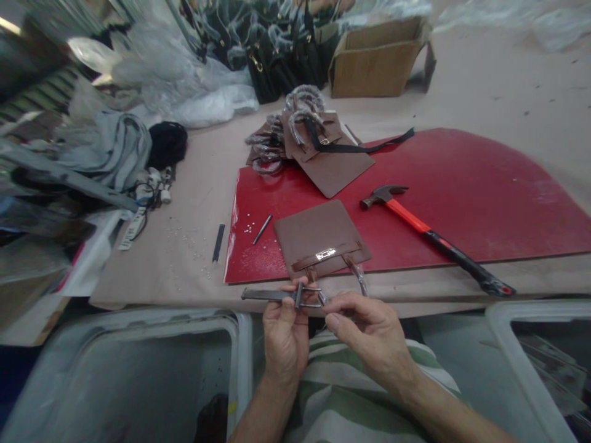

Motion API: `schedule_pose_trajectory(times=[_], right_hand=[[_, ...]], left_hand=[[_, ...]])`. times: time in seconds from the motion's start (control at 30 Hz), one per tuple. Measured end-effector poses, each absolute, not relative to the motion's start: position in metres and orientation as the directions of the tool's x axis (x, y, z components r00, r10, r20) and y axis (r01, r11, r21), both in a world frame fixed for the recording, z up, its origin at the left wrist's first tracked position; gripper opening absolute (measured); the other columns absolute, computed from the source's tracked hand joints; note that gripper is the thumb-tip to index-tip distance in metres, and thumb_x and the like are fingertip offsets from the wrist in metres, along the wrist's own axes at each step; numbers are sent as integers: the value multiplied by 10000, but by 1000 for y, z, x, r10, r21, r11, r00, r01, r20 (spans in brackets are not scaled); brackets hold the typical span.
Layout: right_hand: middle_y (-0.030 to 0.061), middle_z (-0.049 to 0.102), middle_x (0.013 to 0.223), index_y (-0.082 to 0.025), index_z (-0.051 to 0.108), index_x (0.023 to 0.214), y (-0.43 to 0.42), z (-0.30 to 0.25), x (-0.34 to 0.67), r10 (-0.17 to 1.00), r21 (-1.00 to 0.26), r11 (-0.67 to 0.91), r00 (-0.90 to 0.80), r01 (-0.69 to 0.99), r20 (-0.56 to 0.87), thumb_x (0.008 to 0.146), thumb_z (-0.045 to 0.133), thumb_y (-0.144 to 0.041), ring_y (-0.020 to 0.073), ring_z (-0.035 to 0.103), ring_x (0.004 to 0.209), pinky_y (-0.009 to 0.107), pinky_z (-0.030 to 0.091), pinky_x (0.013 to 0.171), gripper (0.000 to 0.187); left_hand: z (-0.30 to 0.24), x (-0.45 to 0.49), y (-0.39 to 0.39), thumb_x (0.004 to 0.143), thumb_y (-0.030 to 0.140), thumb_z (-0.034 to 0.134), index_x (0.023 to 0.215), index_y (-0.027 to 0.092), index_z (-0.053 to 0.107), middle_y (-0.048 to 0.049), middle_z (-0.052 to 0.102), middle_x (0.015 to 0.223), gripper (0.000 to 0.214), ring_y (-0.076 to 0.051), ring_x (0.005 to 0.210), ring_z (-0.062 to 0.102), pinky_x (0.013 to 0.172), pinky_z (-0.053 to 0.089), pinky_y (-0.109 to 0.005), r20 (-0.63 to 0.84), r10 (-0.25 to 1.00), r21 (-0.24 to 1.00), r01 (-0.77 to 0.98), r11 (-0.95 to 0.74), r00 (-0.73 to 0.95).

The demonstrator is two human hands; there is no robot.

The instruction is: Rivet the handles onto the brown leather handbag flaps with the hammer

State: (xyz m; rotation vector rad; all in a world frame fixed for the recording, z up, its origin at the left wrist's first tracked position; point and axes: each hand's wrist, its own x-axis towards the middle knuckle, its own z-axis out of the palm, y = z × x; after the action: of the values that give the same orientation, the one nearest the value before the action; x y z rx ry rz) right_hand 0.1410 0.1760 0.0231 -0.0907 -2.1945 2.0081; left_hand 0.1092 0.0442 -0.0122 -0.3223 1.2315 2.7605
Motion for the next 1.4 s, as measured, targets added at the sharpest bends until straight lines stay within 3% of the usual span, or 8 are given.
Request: schedule_pose_trajectory(times=[0.27,0.5,0.6,0.9,1.03,1.17,1.3,1.4], right_hand=[[33,689,728,-179,702,883,192,11,133,366,-993,90,-930,73,-35,837,669,-375,166,616,623,274,501,577,204],[105,686,936,-170,657,956,250,1,101,540,-854,499,-823,144,177,809,614,-418,231,639,817,378,517,761,291],[120,689,948,-171,647,942,265,-4,98,565,-798,557,-808,229,163,782,602,-440,247,641,840,404,509,799,316],[82,724,880,-186,637,939,255,3,101,512,-865,395,-856,311,-74,777,630,-446,225,682,793,357,512,744,307],[87,716,900,-153,623,979,254,8,96,517,-917,187,-829,353,-213,714,685,-416,209,675,792,326,508,706,378],[22,654,712,-121,630,948,259,9,89,424,-927,-85,-829,365,-366,640,716,-407,144,557,600,264,400,539,429],[-53,530,578,-121,648,871,265,11,84,316,-906,-187,-851,379,-420,608,723,-389,84,378,491,244,268,492,383],[-63,519,581,-159,596,776,269,15,84,289,-890,-230,-845,395,-450,585,738,-345,87,406,509,237,282,501,302]], left_hand=[[-11,100,44,719,359,840,876,166,721,-80,762,974,276,-210,849,735,808,597,-332,-198,-98,813,-108,-572,-975],[-16,56,49,778,364,790,923,161,701,-92,732,1061,264,-211,880,729,807,596,-347,-33,-29,913,-18,-407,-999],[-23,34,61,798,367,766,947,158,703,-100,727,1074,265,-203,889,724,814,591,-334,11,19,948,5,-319,-1000],[-23,10,83,815,358,719,934,155,721,-103,739,1036,236,-199,894,712,805,576,-304,56,102,994,46,-99,-993],[-21,11,80,830,363,701,963,156,721,-104,743,1030,248,-202,898,714,809,576,-309,39,109,998,35,-45,-993],[-19,13,79,850,374,685,975,157,712,-101,739,1041,252,-202,887,718,775,592,-303,18,137,1000,16,-18,-990],[-19,13,79,833,384,714,957,151,712,-106,732,1068,263,-207,915,718,793,592,-294,2,133,997,-8,-72,-991],[-22,13,79,821,392,732,954,153,710,-107,730,1084,275,-208,923,720,820,587,-304,-12,119,993,-25,-111,-993]])
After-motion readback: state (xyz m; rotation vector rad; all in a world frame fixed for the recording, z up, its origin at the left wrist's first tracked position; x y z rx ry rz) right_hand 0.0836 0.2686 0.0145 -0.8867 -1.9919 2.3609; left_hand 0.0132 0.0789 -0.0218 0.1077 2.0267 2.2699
